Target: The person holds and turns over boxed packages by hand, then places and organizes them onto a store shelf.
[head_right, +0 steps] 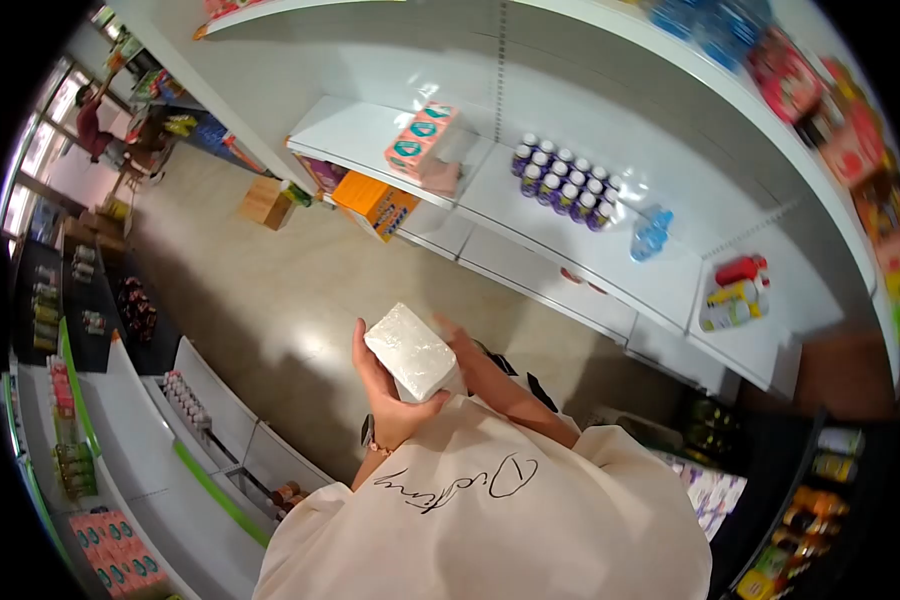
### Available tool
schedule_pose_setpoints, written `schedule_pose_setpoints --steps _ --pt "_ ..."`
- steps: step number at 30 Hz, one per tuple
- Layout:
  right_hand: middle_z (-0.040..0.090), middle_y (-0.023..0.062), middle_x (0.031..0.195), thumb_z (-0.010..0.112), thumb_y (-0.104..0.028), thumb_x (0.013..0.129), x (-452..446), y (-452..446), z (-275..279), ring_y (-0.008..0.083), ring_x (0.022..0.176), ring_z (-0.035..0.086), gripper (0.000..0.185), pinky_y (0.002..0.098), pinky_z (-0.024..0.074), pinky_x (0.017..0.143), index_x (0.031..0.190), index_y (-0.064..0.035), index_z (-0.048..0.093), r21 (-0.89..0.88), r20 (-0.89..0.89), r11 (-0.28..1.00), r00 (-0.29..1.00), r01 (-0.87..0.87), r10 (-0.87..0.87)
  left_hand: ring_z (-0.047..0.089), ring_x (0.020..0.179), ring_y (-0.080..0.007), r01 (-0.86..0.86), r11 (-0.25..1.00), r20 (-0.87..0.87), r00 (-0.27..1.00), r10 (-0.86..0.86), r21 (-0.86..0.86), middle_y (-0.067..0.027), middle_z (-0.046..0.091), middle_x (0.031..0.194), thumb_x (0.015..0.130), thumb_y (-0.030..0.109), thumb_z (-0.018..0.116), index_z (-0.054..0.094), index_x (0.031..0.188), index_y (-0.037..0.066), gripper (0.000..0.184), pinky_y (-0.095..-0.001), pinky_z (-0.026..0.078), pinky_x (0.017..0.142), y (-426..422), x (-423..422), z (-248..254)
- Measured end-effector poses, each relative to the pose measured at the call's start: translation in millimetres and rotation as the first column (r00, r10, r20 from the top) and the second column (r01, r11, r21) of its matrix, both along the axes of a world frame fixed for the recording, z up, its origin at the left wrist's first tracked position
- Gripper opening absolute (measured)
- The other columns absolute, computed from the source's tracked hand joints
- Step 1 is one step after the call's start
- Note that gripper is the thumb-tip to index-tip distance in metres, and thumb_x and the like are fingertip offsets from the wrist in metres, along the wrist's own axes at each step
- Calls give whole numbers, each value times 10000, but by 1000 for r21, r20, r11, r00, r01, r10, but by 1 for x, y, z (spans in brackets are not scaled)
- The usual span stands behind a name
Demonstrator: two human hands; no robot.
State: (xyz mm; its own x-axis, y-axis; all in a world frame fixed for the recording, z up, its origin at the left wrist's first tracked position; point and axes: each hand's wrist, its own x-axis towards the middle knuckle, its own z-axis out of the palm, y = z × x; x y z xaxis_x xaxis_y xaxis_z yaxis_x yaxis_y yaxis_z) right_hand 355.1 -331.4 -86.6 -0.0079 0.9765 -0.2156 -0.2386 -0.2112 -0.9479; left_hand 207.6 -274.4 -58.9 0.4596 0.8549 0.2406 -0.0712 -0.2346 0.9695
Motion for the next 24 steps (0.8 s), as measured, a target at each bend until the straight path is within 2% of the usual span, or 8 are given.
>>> schedule_pose_setpoints --steps 3,7,11,13,16,18,20,24 --pt "221 118 1524 649 -172 849 30 63 -2 260 1383 271 783 397 260 1102 1490 -93 206 -2 -374 998 926 -62 56 407 1226 -252 -136 989 -6 991 136 57 -117 320 1338 492 205 916 24 1481 42 1341 -394 353 1025 52 11 13" --pt "334 127 1453 769 -182 730 33 133 46 222 1341 323 936 382 294 1071 1465 -37 208 242 186 894 922 -377 338 382 1231 -279 -351 936 12 936 351 -4 -143 308 1318 445 329 953 45 1469 17 1404 -402 342 1026 109 14 20" --pt "505 89 1277 788 -152 689 -4 202 43 187 1178 488 831 335 375 1000 1381 -52 341 206 189 918 935 -338 302 379 1220 -260 -433 900 41 900 435 -50 -129 300 1301 398 465 938 215 1436 -22 1355 -393 339 1024 157 -21 10" --pt "525 86 1251 791 -142 679 -13 244 35 178 1161 501 802 331 386 985 1361 -63 375 142 119 844 855 -518 505 372 1243 -244 -418 895 62 900 431 -156 -118 319 1334 398 518 910 349 1391 -28 1265 -387 322 1039 183 -54 7" --pt "558 79 1214 793 -116 666 -47 307 30 159 1142 518 751 320 406 966 1322 -70 429 163 62 744 759 -648 648 412 1240 -237 -391 918 -100 913 396 62 -130 395 1336 403 482 917 358 1390 -13 1238 -381 340 1036 230 -106 5" --pt "560 75 1216 806 -112 657 -79 339 28 158 1147 517 764 316 408 968 1321 -67 430 215 51 730 754 -649 655 565 1083 -212 -277 889 261 886 383 -364 -101 555 1194 476 247 950 452 1282 17 976 -336 456 938 244 -123 8" --pt "559 68 1221 855 -151 656 -115 367 29 172 1150 529 772 318 403 993 1304 -70 444 305 -5 776 814 -552 581 581 1052 -203 -415 892 100 894 436 -182 -99 568 1171 485 201 951 483 1198 32 869 -329 477 910 268 -148 7" --pt "565 75 1206 865 -125 649 -174 417 47 171 1134 542 742 322 419 975 1269 -62 461 367 40 735 799 -571 600 581 1052 -222 -482 876 160 865 476 -1 -136 545 1181 442 286 949 477 1158 31 895 -352 486 921 317 -199 8"
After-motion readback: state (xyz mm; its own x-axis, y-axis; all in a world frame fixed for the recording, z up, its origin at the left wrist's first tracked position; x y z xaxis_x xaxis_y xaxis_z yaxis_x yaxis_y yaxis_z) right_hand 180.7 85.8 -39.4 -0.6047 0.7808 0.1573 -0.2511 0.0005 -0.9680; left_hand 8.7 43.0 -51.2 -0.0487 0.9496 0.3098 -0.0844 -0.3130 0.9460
